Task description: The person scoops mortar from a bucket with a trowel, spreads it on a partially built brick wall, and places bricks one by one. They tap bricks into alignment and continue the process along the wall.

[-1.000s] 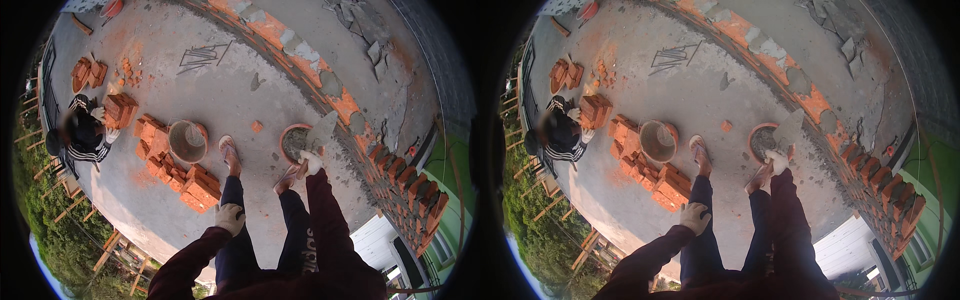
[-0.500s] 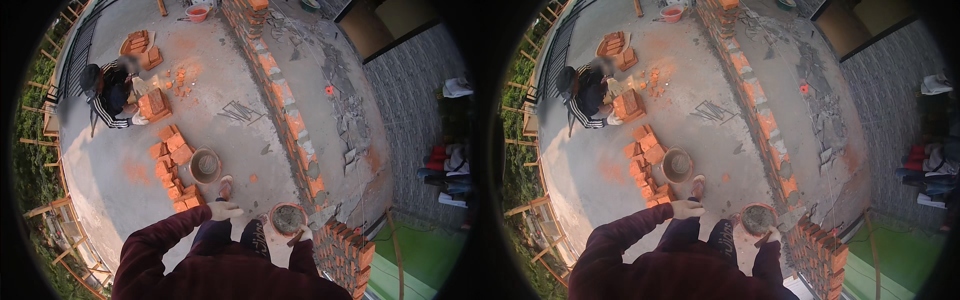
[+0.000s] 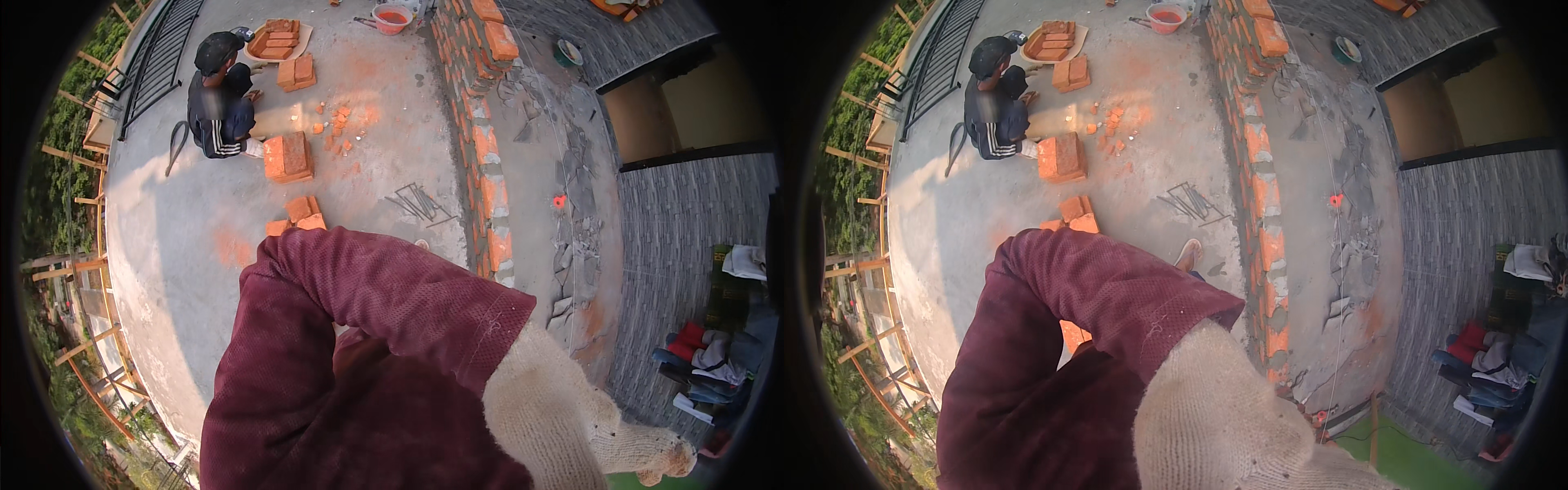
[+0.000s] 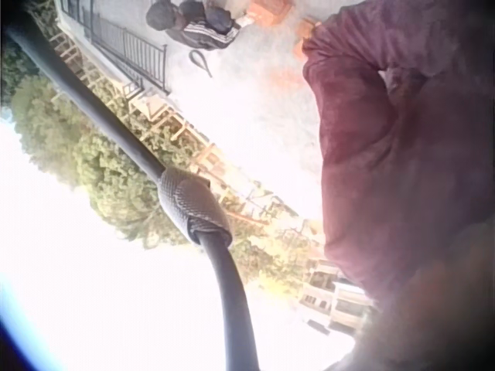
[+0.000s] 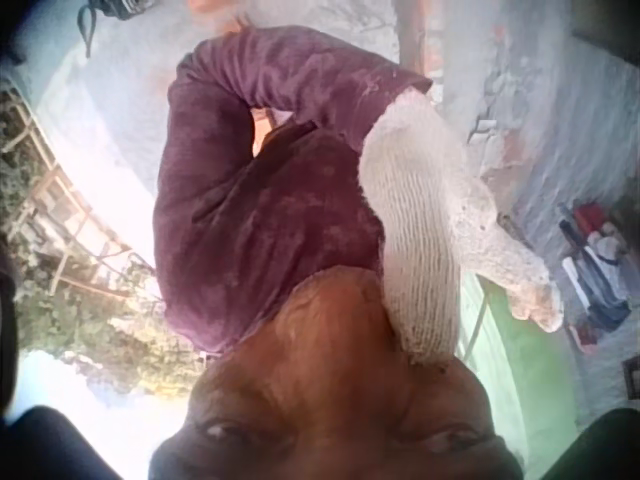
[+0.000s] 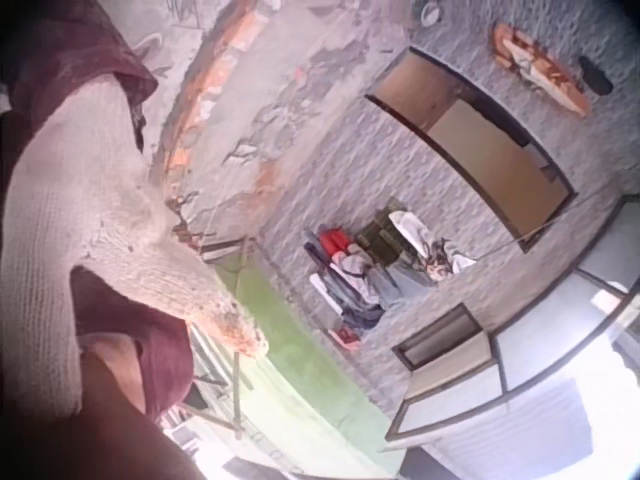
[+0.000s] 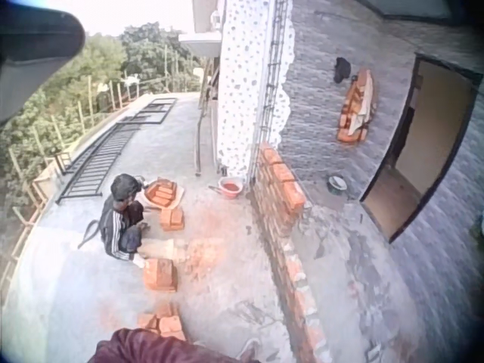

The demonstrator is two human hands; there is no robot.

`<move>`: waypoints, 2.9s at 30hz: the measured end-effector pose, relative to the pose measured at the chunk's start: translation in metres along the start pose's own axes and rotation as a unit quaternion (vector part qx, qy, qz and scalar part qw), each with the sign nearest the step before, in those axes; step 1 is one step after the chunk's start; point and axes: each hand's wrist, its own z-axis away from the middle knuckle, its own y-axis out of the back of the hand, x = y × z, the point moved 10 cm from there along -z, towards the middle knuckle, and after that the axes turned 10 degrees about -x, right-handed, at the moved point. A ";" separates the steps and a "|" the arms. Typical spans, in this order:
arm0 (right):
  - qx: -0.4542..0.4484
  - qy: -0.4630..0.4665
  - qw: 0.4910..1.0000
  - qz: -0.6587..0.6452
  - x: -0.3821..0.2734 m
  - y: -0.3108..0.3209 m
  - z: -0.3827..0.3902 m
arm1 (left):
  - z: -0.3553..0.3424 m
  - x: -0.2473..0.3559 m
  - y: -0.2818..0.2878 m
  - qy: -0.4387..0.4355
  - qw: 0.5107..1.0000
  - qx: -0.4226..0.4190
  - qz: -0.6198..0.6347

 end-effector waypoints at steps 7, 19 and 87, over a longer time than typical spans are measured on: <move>-0.023 -0.018 0.999 -0.038 -0.053 -0.122 -0.056 | -0.014 0.035 0.099 0.020 0.999 -0.025 0.029; -0.014 0.012 0.989 -0.144 -0.113 -0.309 -0.103 | 0.251 0.119 0.311 0.587 0.782 0.050 -0.203; -0.144 0.066 0.969 0.190 -0.082 -1.586 -0.413 | 1.036 0.564 0.725 0.891 0.241 0.333 -0.194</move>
